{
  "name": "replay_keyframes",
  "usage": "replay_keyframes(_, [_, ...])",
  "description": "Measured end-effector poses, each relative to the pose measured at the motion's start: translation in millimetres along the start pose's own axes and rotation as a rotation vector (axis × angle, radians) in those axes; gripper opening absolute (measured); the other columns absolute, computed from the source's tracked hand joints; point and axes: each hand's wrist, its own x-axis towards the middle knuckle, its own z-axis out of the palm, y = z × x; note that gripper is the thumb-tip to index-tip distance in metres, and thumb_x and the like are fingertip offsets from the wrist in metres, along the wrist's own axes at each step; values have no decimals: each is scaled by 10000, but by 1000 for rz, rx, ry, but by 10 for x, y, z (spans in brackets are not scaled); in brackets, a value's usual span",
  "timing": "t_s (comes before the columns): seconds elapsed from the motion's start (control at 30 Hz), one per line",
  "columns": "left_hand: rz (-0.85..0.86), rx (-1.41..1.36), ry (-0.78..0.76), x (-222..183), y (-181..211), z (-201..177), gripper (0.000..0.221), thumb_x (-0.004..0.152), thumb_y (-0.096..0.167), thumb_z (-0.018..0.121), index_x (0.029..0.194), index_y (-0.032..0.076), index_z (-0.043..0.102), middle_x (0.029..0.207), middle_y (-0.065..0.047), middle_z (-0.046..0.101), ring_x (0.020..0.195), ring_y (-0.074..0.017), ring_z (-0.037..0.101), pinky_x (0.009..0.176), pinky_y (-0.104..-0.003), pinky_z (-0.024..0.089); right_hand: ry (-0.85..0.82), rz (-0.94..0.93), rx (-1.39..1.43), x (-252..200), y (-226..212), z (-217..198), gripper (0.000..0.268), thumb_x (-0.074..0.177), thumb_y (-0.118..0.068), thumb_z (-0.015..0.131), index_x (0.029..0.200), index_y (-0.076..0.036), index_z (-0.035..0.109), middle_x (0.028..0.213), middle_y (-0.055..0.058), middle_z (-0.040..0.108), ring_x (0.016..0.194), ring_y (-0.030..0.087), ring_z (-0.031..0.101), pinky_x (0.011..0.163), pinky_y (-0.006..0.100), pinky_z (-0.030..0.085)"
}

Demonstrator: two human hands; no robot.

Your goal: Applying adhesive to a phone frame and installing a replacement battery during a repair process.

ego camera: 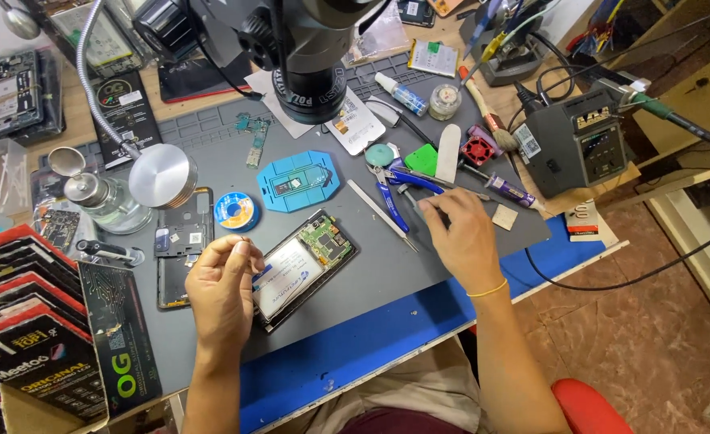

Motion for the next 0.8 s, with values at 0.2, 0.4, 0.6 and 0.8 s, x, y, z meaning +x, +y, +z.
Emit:
replay_keyframes(0.2, [5, 4, -4, 10, -27, -7, 118, 1027, 11, 655, 1120, -60, 669, 890, -193, 658, 786, -223, 600, 721, -335, 549, 106, -46, -156, 117, 289, -170, 163, 1031, -95, 714, 1169, -149, 781, 996, 48, 659, 970, 271, 654, 886, 392, 540])
replay_keyframes(0.4, [-46, -86, 17, 32, -5, 64, 111, 1005, 9, 675, 1086, -66, 688, 813, -179, 672, 712, -221, 630, 677, -307, 549, -10, -165, -264, 310, 681, 11, 119, 976, -223, 796, 1095, -213, 796, 977, 33, 677, 1003, 309, 663, 904, 438, 530])
replay_keyframes(0.6, [-107, -1, -59, 142, 279, 139, 84, 1003, 65, 666, 979, -10, 693, 779, -95, 633, 731, -165, 583, 727, -264, 497, 40, -57, 213, 322, -63, -263, 196, 1036, -8, 693, 1215, 60, 650, 1143, 174, 694, 1028, 285, 658, 934, 383, 531])
replay_keyframes(0.8, [-22, -24, 52, 363, 50, 135, 78, 977, 24, 729, 1012, -45, 742, 780, -109, 677, 647, -140, 625, 655, -269, 533, -152, -285, 403, 301, -879, 253, 303, 1002, -164, 696, 1299, -189, 748, 850, 101, 732, 752, 277, 720, 733, 397, 578])
